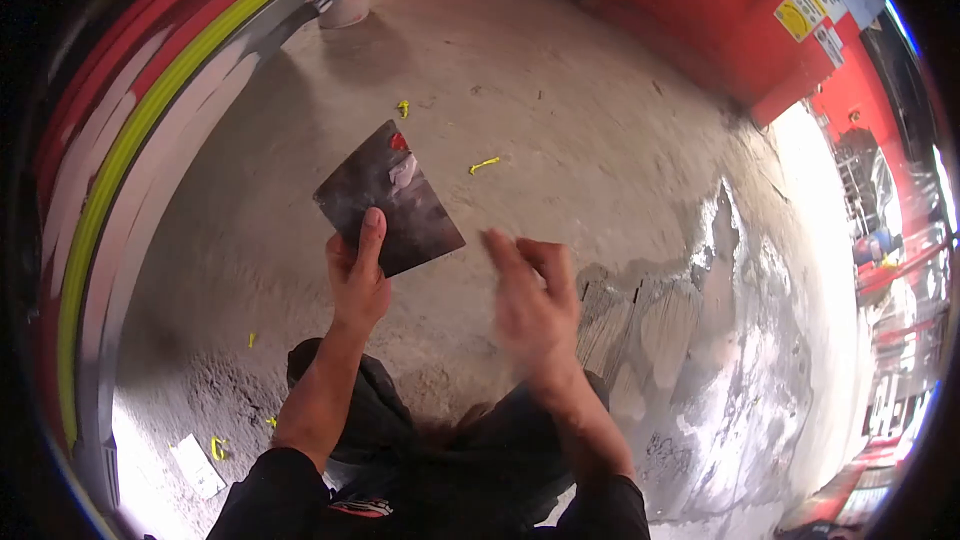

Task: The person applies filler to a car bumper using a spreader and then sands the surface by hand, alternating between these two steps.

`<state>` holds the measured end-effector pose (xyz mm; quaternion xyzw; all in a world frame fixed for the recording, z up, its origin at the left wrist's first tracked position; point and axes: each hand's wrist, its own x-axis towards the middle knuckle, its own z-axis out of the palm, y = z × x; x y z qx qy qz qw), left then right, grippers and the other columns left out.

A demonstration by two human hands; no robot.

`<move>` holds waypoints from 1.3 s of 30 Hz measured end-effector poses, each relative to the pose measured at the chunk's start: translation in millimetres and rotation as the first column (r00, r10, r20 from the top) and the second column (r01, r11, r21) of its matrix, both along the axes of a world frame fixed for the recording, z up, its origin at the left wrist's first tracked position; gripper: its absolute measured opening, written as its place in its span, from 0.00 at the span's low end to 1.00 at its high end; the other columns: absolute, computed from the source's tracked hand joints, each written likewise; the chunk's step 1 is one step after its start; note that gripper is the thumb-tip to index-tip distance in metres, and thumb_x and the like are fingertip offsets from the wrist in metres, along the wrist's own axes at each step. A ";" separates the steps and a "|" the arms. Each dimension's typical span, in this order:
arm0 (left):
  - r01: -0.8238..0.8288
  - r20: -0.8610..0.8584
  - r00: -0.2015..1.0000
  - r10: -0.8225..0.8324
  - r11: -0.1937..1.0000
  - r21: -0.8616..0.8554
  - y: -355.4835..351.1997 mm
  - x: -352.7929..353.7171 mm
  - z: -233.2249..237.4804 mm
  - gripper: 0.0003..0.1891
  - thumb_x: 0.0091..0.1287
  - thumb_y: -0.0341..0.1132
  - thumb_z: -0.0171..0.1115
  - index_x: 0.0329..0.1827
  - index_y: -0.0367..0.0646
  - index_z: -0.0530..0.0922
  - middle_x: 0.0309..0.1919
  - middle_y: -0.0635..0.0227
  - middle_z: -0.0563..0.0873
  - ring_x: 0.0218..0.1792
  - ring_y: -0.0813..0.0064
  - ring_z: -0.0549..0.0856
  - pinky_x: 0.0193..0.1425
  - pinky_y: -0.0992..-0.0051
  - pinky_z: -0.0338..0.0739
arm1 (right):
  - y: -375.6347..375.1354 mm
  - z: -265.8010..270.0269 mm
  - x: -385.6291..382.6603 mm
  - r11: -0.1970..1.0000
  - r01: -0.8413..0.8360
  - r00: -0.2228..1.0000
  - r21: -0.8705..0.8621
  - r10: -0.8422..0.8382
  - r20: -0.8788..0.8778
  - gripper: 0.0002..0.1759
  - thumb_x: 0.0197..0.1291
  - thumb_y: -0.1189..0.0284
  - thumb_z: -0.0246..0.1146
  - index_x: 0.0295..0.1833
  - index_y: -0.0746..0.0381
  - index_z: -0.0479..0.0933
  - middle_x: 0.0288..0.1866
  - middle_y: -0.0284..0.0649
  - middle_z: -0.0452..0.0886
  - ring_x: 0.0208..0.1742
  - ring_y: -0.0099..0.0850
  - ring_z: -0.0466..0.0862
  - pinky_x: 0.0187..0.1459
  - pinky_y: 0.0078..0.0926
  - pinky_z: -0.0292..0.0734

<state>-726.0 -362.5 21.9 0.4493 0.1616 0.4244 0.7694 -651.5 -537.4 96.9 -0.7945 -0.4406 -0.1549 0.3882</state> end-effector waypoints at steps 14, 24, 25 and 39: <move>-0.034 -0.080 0.996 0.047 0.987 0.155 -16.1 -7.1 20.8 0.13 0.75 0.37 0.60 0.36 0.36 0.82 0.28 0.80 0.81 0.31 0.90 0.73 0.33 0.83 0.67 | 48.6 1.1 -21.3 0.991 0.084 0.924 -0.103 -0.039 0.381 0.29 0.54 0.75 0.63 0.66 0.63 0.76 0.60 0.44 0.72 0.60 0.43 0.75 0.60 0.44 0.69; -0.010 -0.206 0.974 0.093 0.928 0.372 -5.1 -12.8 -2.6 0.24 0.79 0.44 0.51 0.24 0.39 0.71 0.19 0.79 0.72 0.26 0.88 0.66 0.24 0.76 0.58 | 44.8 -1.2 -15.0 0.981 -0.071 0.977 -0.179 0.104 0.185 0.37 0.40 0.85 0.61 0.64 0.56 0.78 0.59 0.39 0.75 0.60 0.41 0.75 0.59 0.40 0.70; 0.008 -0.244 0.966 0.086 0.932 0.361 -3.4 -13.9 -1.9 0.25 0.80 0.47 0.50 0.23 0.42 0.69 0.20 0.81 0.70 0.27 0.88 0.65 0.26 0.78 0.55 | 42.4 -1.6 -12.7 0.977 -0.091 0.977 -0.194 0.125 0.171 0.37 0.40 0.85 0.61 0.63 0.56 0.79 0.59 0.38 0.75 0.60 0.41 0.75 0.59 0.40 0.70; 0.184 0.017 0.982 -0.187 0.948 -0.260 -1.1 -5.5 2.9 0.21 0.74 0.48 0.61 0.59 0.40 0.77 0.52 0.66 0.85 0.53 0.72 0.85 0.55 0.70 0.82 | 26.7 -22.1 -8.0 0.920 -0.386 0.917 0.064 0.390 -0.081 0.37 0.52 0.92 0.56 0.71 0.61 0.71 0.69 0.52 0.67 0.67 0.48 0.73 0.65 0.41 0.73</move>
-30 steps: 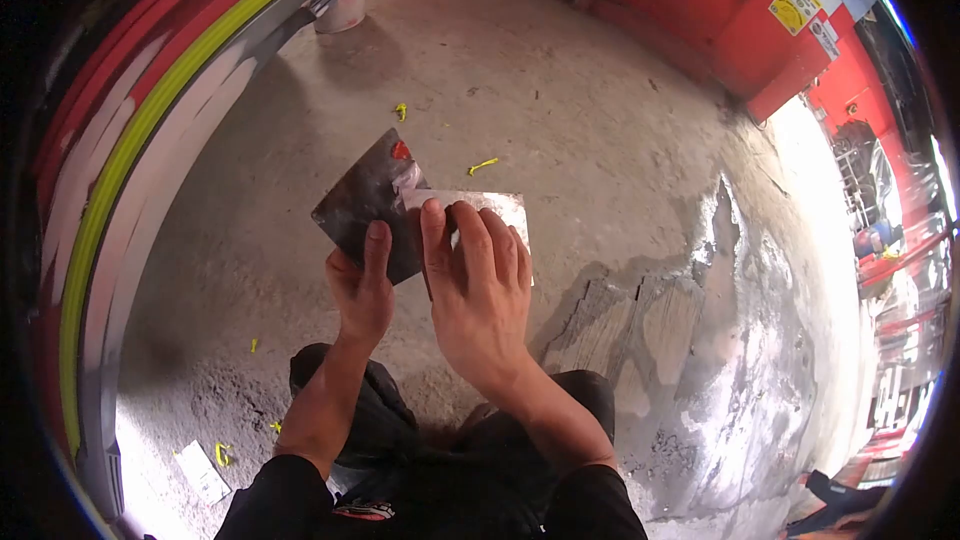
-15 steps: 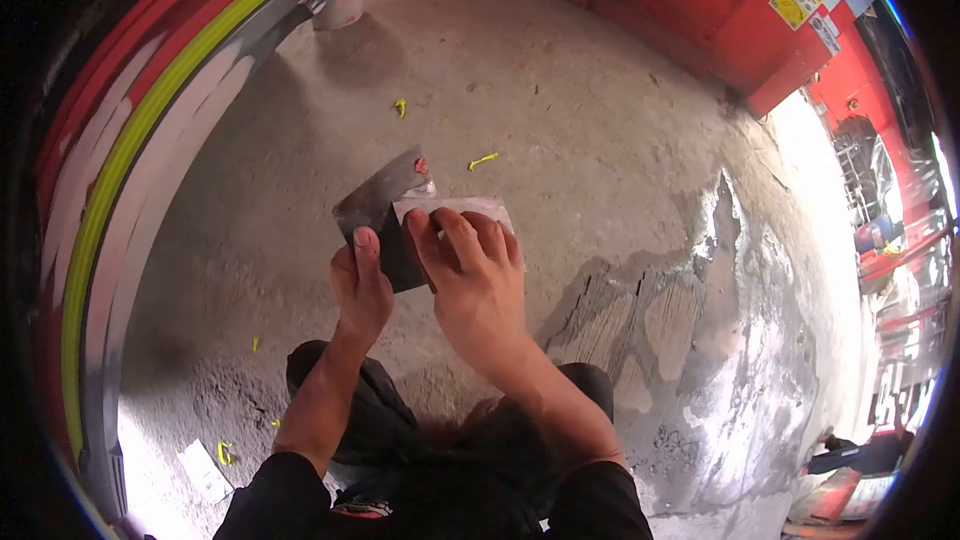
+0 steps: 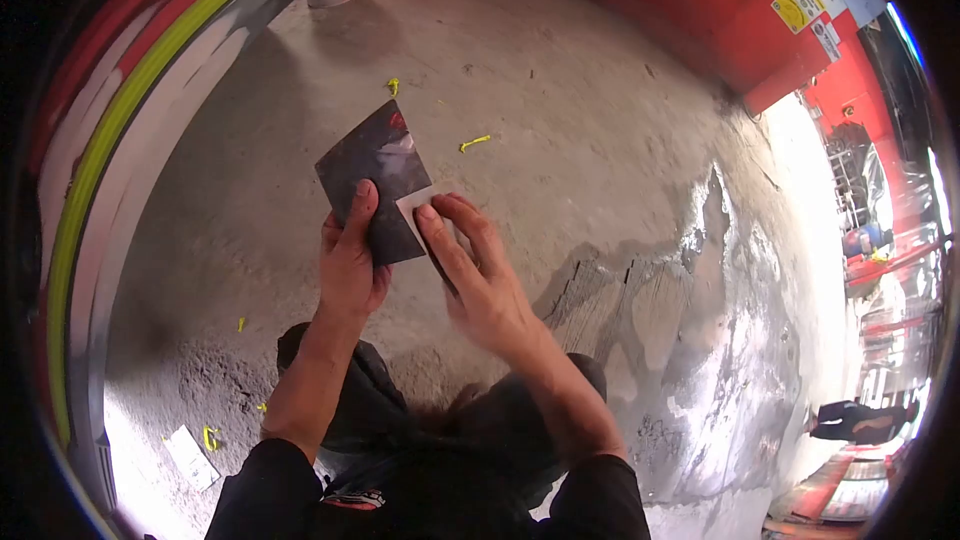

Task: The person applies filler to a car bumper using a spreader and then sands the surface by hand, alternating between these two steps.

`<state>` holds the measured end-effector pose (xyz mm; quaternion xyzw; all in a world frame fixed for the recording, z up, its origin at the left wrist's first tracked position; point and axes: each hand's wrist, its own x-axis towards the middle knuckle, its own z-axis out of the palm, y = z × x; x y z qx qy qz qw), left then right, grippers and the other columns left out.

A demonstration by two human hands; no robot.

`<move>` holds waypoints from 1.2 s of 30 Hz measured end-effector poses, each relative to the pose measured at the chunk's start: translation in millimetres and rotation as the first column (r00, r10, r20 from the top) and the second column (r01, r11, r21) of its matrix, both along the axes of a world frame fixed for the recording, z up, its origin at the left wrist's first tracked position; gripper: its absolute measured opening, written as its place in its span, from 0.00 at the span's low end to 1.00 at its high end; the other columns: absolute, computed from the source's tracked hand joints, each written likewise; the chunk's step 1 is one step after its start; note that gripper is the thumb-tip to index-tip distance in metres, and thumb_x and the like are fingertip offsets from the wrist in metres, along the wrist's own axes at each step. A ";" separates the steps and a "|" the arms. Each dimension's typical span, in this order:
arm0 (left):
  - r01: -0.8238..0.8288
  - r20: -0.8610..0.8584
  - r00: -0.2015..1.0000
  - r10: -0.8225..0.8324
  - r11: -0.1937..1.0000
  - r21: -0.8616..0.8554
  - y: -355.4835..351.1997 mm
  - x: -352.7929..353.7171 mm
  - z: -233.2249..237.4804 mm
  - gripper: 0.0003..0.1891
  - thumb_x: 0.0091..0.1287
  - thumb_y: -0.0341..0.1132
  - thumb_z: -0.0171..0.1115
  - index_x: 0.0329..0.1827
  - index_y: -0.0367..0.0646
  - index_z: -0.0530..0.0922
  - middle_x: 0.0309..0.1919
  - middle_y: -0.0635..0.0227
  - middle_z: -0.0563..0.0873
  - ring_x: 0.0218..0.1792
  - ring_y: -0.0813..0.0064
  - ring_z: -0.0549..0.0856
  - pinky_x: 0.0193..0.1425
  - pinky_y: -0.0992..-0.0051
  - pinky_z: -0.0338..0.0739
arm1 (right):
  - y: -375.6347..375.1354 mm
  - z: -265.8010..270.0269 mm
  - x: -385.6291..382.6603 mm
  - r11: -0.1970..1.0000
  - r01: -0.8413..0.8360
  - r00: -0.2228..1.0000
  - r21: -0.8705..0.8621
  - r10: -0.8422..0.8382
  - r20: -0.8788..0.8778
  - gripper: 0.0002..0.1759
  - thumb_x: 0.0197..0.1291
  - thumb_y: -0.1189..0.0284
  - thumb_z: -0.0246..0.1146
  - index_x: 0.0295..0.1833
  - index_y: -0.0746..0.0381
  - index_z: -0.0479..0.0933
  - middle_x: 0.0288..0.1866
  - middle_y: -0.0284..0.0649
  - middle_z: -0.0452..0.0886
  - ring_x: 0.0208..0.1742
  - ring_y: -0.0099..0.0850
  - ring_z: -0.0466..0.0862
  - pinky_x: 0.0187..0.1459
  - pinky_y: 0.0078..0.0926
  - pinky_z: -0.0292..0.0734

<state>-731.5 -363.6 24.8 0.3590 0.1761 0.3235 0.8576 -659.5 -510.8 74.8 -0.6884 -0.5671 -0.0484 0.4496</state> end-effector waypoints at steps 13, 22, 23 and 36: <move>0.646 0.654 0.695 -0.300 0.659 -0.385 10.7 6.9 -0.6 0.21 0.78 0.49 0.48 0.63 0.48 0.79 0.71 0.45 0.69 0.71 0.48 0.70 0.75 0.54 0.64 | -46.2 -48.2 30.8 0.980 0.157 0.354 0.125 0.063 -0.933 0.15 0.69 0.76 0.60 0.59 0.65 0.76 0.52 0.40 0.83 0.53 0.32 0.84 0.54 0.31 0.79; 0.735 0.385 0.677 -0.627 0.596 -0.324 -13.7 -2.7 6.3 0.27 0.75 0.50 0.55 0.70 0.42 0.71 0.67 0.41 0.73 0.63 0.45 0.78 0.69 0.53 0.71 | -43.5 -26.2 64.9 0.811 0.502 0.325 0.300 0.145 -0.935 0.13 0.70 0.70 0.61 0.56 0.64 0.77 0.47 0.35 0.84 0.48 0.24 0.83 0.47 0.25 0.79; 0.706 0.331 0.709 -0.623 0.618 -0.347 -13.0 -3.9 4.2 0.25 0.74 0.48 0.57 0.67 0.42 0.73 0.63 0.44 0.77 0.60 0.49 0.80 0.67 0.55 0.73 | -50.0 -29.6 75.9 0.793 0.547 0.445 0.269 -0.003 -0.896 0.12 0.70 0.70 0.61 0.54 0.64 0.77 0.46 0.34 0.83 0.46 0.23 0.82 0.46 0.24 0.77; 0.338 -0.172 0.936 -0.308 0.922 0.186 -5.3 -8.0 23.3 0.13 0.70 0.43 0.68 0.39 0.40 0.86 0.34 0.79 0.87 0.36 0.91 0.79 0.43 0.84 0.74 | -89.1 52.9 41.5 0.845 0.485 0.688 -0.226 -0.209 0.695 0.33 0.50 0.77 0.66 0.65 0.48 0.79 0.69 0.35 0.74 0.70 0.42 0.73 0.75 0.63 0.50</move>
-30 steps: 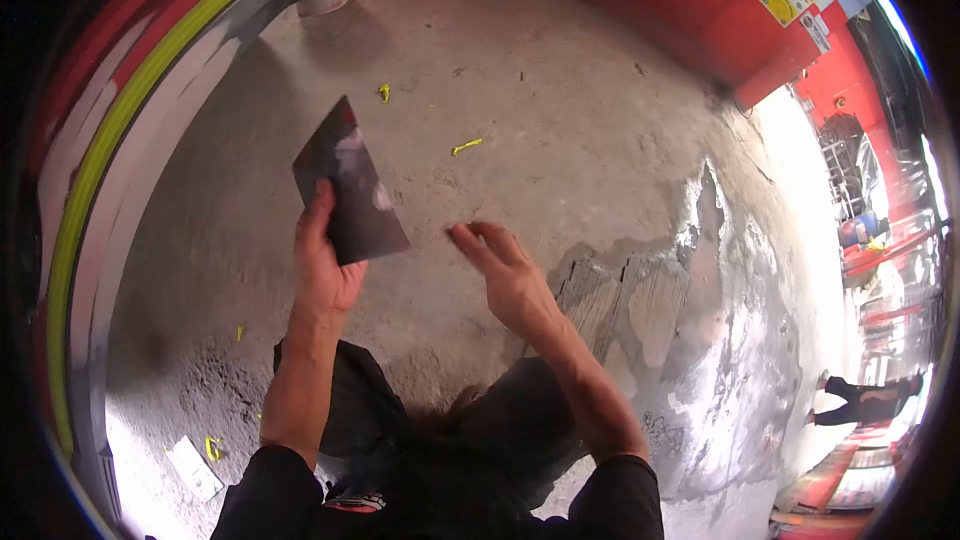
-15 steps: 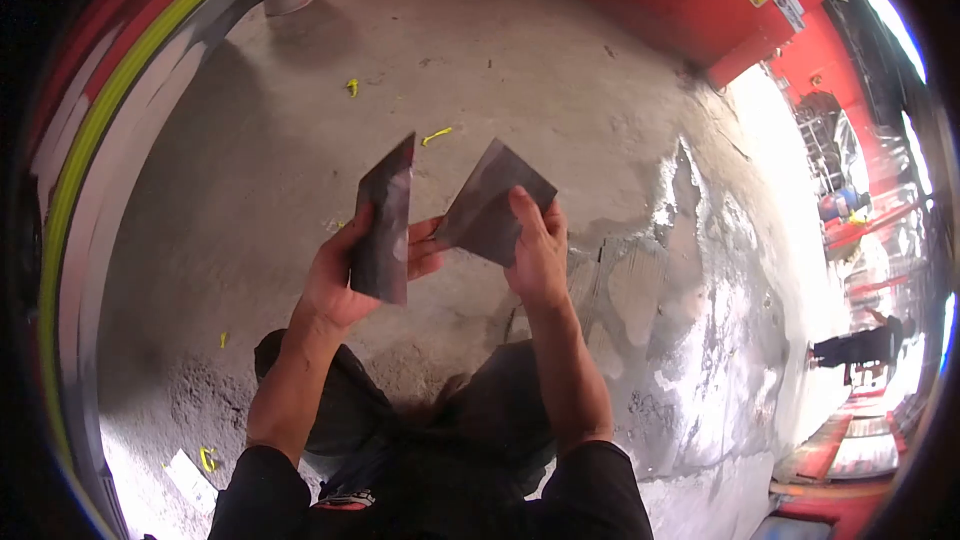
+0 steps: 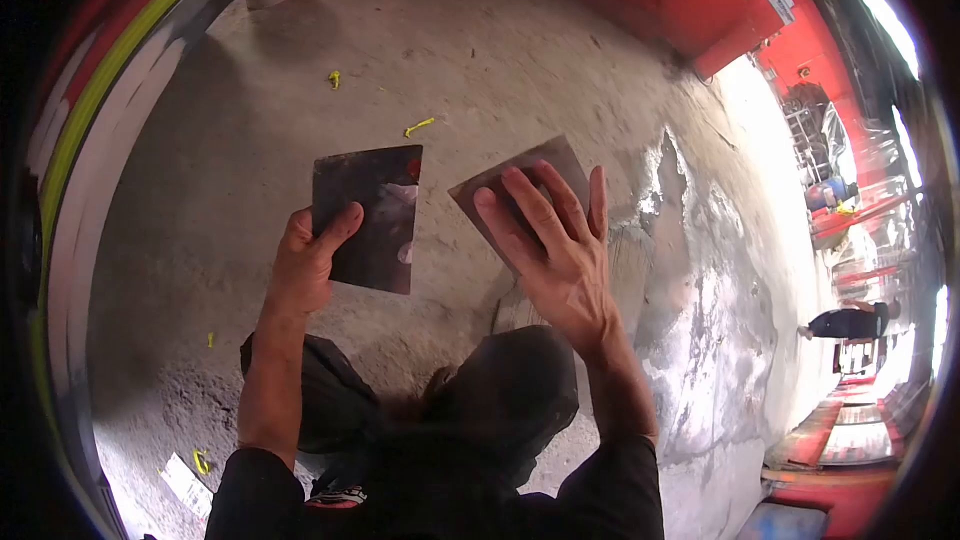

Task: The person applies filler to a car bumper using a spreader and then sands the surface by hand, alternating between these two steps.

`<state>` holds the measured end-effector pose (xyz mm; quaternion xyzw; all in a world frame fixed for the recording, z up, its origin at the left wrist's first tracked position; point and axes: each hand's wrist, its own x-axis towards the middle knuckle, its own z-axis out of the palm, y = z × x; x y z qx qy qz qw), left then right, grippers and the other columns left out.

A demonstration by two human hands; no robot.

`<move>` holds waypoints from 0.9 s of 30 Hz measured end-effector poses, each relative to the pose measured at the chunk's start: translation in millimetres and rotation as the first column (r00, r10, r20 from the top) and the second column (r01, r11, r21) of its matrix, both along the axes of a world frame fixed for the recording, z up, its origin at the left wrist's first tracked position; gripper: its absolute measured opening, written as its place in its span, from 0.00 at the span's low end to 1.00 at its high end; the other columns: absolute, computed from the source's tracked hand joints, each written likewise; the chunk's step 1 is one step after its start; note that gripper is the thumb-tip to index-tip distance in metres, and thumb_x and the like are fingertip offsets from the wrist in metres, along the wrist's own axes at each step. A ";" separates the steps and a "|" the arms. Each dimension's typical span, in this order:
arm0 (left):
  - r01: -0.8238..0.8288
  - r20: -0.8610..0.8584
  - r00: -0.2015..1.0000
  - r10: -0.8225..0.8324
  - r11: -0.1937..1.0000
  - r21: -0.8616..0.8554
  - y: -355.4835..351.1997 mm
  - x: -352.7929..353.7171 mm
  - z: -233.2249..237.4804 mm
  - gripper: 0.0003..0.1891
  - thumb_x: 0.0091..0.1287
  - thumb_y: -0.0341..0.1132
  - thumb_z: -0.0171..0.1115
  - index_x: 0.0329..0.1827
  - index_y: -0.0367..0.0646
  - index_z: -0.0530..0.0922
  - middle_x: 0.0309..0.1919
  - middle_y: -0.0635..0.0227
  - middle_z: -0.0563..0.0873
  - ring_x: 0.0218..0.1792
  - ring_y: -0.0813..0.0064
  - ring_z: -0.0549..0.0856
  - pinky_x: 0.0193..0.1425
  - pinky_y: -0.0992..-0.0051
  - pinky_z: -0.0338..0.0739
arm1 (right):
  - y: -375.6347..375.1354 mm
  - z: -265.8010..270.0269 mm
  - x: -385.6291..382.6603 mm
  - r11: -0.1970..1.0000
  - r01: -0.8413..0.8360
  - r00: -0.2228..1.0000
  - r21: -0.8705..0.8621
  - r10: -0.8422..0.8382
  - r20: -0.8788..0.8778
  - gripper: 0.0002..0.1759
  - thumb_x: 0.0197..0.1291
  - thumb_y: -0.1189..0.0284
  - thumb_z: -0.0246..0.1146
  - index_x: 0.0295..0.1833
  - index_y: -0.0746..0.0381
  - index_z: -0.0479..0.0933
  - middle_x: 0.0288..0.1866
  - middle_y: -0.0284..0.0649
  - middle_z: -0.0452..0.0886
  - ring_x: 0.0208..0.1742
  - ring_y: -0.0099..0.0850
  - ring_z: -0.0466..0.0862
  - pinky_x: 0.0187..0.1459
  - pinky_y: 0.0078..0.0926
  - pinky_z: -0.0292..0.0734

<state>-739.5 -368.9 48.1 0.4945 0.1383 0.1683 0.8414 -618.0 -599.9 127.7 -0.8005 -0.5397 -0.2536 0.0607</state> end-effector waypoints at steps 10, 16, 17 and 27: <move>0.077 -0.131 0.991 -0.032 0.933 0.352 -4.1 -6.3 8.2 0.19 0.70 0.47 0.68 0.33 0.36 0.84 0.22 0.83 0.78 0.26 0.92 0.69 0.28 0.83 0.66 | 11.7 4.6 0.3 0.999 0.009 0.999 -0.053 -0.007 0.035 0.29 0.53 0.75 0.66 0.63 0.46 0.80 0.66 0.34 0.76 0.69 0.41 0.74 0.77 0.61 0.46; 0.055 -0.086 0.996 -0.027 0.933 0.354 -9.9 -3.8 8.1 0.19 0.71 0.47 0.67 0.32 0.36 0.82 0.21 0.85 0.75 0.25 0.91 0.67 0.26 0.83 0.63 | 13.7 -5.9 2.2 0.993 -0.038 0.999 -0.112 0.038 -0.002 0.31 0.54 0.75 0.62 0.66 0.45 0.78 0.67 0.35 0.72 0.70 0.41 0.71 0.75 0.70 0.43; 0.060 -0.082 0.996 -0.033 0.935 0.350 -10.2 -3.2 6.9 0.20 0.70 0.47 0.67 0.32 0.36 0.82 0.21 0.85 0.75 0.25 0.91 0.67 0.26 0.83 0.62 | 13.4 -7.7 4.0 0.993 -0.049 0.999 -0.109 0.049 -0.003 0.31 0.53 0.75 0.62 0.66 0.45 0.78 0.67 0.35 0.72 0.70 0.41 0.72 0.75 0.69 0.43; 0.108 -0.128 0.990 -0.066 0.928 0.356 -0.4 -3.7 -4.1 0.19 0.71 0.48 0.67 0.34 0.37 0.84 0.23 0.84 0.77 0.26 0.91 0.68 0.28 0.84 0.64 | 7.0 -9.4 24.2 0.992 -0.098 0.994 -0.079 0.095 -0.045 0.28 0.51 0.75 0.65 0.59 0.41 0.83 0.62 0.31 0.78 0.69 0.36 0.74 0.76 0.69 0.38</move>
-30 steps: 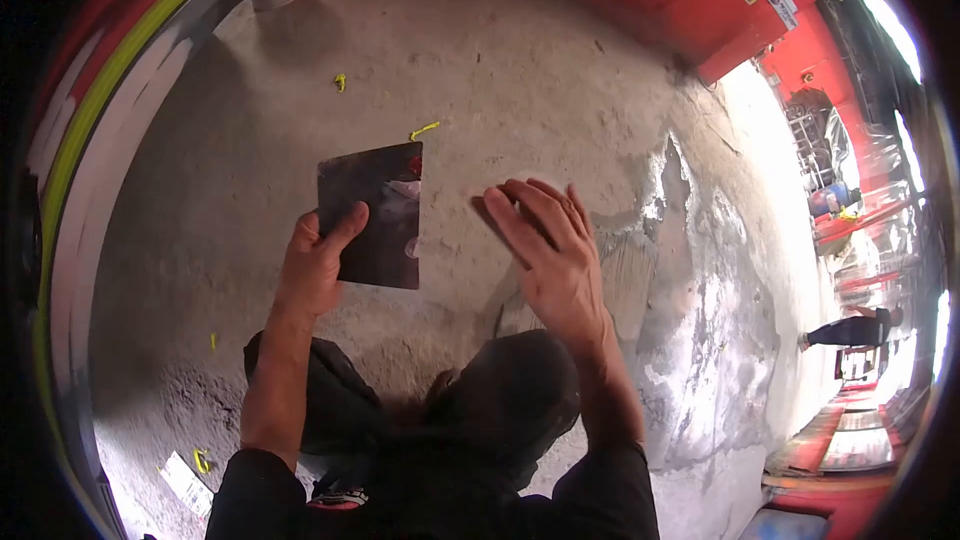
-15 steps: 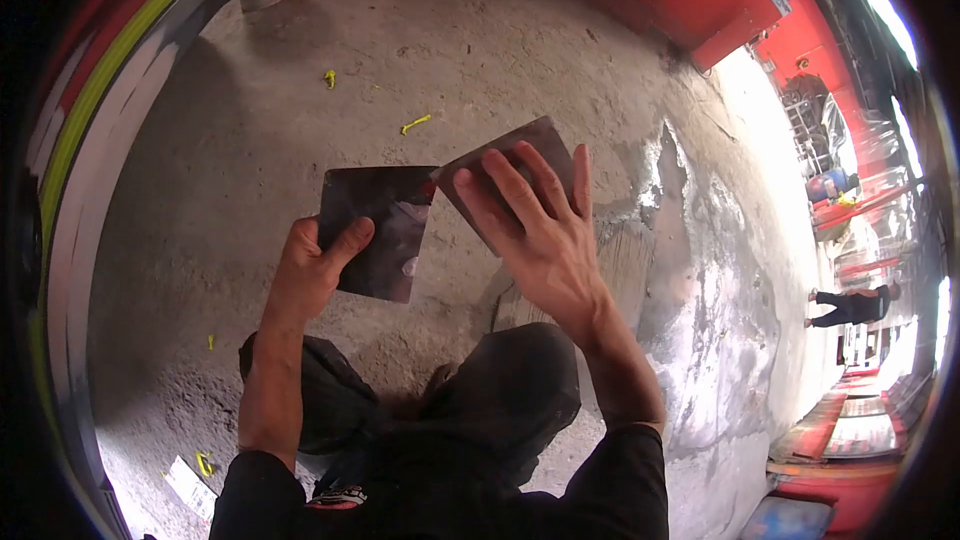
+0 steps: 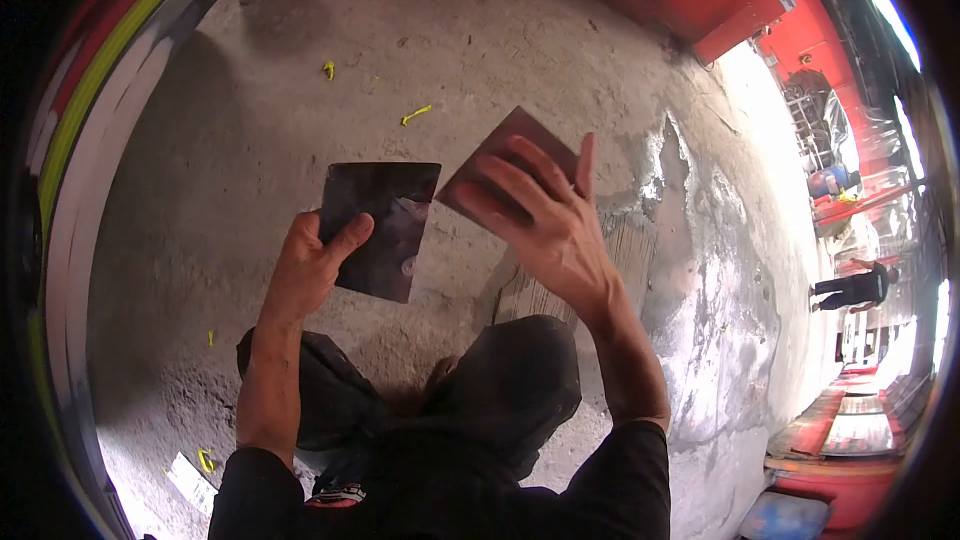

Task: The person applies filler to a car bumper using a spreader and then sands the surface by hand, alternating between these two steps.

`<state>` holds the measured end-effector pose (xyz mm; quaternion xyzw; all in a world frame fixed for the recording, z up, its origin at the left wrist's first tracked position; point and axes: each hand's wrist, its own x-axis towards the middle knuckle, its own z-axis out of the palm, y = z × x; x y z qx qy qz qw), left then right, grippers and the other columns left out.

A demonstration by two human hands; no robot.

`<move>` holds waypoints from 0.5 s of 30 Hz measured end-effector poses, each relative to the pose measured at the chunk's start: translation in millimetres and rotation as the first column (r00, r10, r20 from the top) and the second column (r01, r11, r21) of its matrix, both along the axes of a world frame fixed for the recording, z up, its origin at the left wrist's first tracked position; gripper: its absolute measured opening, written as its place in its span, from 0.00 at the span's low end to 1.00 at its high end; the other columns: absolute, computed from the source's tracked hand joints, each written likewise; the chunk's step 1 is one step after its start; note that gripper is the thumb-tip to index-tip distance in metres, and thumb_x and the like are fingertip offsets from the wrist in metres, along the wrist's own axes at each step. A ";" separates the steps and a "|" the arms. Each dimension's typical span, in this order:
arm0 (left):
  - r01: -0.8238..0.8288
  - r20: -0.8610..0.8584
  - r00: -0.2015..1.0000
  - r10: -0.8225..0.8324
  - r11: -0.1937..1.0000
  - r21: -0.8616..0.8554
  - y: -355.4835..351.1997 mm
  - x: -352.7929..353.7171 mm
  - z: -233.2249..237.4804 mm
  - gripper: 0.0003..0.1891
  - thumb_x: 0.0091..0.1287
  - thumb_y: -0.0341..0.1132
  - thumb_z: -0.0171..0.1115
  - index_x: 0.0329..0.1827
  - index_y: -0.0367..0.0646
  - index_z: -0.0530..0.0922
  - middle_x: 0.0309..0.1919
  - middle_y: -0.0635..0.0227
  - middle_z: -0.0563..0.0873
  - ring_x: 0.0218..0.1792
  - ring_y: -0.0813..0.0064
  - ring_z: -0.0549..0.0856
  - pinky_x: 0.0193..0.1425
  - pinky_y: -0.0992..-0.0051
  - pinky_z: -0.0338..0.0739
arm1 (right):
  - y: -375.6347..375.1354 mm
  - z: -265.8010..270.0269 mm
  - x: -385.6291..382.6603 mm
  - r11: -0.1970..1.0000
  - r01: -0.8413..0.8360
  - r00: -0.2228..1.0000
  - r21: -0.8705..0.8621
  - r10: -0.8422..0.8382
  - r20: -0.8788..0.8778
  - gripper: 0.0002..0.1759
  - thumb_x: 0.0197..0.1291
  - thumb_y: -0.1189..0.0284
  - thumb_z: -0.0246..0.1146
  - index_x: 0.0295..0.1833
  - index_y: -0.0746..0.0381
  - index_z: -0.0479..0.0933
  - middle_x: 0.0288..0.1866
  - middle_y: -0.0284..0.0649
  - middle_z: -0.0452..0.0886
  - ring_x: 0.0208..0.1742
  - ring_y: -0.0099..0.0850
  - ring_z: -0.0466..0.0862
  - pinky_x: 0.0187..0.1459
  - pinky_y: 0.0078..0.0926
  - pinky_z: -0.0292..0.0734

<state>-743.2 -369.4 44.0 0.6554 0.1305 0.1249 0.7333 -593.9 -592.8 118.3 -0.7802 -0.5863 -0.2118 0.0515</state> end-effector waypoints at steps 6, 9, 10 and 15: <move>-0.081 0.008 0.995 0.104 0.820 -0.567 3.3 7.2 5.2 0.14 0.68 0.44 0.69 0.43 0.41 0.84 0.34 0.76 0.87 0.35 0.85 0.84 0.39 0.82 0.78 | -6.6 -13.7 2.2 0.947 0.093 0.953 0.309 0.005 -0.303 0.26 0.57 0.85 0.61 0.59 0.51 0.83 0.62 0.37 0.80 0.63 0.39 0.80 0.74 0.57 0.54; -0.090 0.012 0.988 0.157 0.627 -0.774 -4.4 14.6 -3.5 0.16 0.68 0.40 0.69 0.53 0.42 0.81 0.44 0.70 0.88 0.43 0.77 0.88 0.48 0.76 0.83 | 7.9 -47.6 -28.9 0.797 0.365 0.514 0.482 0.259 -0.818 0.29 0.57 0.91 0.52 0.64 0.63 0.78 0.62 0.49 0.79 0.60 0.40 0.81 0.62 0.27 0.72; -0.102 0.022 0.981 0.195 0.601 -0.793 -10.0 18.9 -8.1 0.17 0.68 0.39 0.69 0.56 0.42 0.80 0.48 0.67 0.88 0.45 0.75 0.89 0.51 0.74 0.84 | 17.6 -48.7 -40.4 0.824 0.305 0.553 0.477 0.255 -0.793 0.30 0.57 0.91 0.53 0.65 0.63 0.77 0.62 0.48 0.78 0.60 0.40 0.80 0.63 0.29 0.72; -0.219 0.054 0.933 0.355 0.682 -0.698 -16.2 13.6 -5.2 0.16 0.68 0.37 0.70 0.54 0.41 0.80 0.48 0.70 0.86 0.48 0.80 0.85 0.52 0.76 0.81 | 34.4 -59.6 -45.2 0.978 0.057 0.934 0.202 0.019 -0.356 0.25 0.59 0.91 0.56 0.61 0.66 0.79 0.61 0.52 0.78 0.62 0.45 0.80 0.63 0.34 0.74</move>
